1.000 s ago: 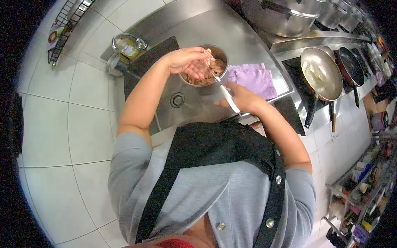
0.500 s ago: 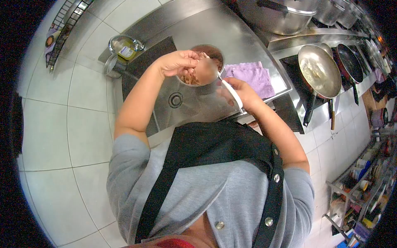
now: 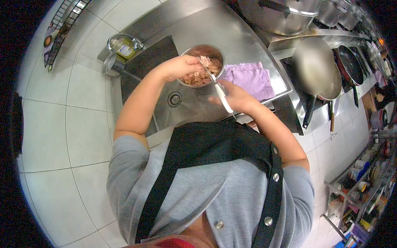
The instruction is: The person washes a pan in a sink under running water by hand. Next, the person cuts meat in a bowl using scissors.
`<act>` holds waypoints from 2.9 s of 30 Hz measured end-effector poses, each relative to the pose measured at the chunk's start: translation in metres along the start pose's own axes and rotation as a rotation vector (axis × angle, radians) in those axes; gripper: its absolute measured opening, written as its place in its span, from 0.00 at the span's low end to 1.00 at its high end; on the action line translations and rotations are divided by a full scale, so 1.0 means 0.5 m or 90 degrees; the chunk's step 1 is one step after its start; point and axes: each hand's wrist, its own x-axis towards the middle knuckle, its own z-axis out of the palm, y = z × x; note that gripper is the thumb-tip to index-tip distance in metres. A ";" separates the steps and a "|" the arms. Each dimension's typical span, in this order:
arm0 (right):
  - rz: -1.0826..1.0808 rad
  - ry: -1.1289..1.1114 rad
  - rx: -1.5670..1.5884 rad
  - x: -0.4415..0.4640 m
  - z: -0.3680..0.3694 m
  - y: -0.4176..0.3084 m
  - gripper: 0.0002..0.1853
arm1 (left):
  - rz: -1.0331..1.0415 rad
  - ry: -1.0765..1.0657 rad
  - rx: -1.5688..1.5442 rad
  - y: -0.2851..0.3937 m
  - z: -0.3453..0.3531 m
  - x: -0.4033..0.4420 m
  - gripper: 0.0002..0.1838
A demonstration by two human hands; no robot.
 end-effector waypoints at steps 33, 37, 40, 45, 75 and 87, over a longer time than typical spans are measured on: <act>-0.121 0.272 0.035 0.027 0.027 0.039 0.25 | 0.090 0.193 0.201 0.015 0.040 -0.013 0.16; -0.142 0.271 0.016 0.019 0.023 0.027 0.25 | 0.198 0.199 0.134 -0.024 0.035 0.006 0.15; -0.100 0.260 -0.045 0.003 0.019 -0.009 0.25 | 0.100 0.202 0.227 -0.032 0.035 0.008 0.15; -0.042 0.235 -0.057 0.009 0.031 -0.022 0.27 | 0.073 0.249 0.362 -0.055 0.044 0.023 0.14; -0.063 0.002 0.101 0.017 0.006 -0.006 0.42 | 0.071 0.108 -0.128 -0.030 0.006 -0.021 0.15; -0.156 0.253 -0.190 0.022 0.016 -0.024 0.39 | 0.108 0.193 0.124 -0.030 0.045 0.005 0.16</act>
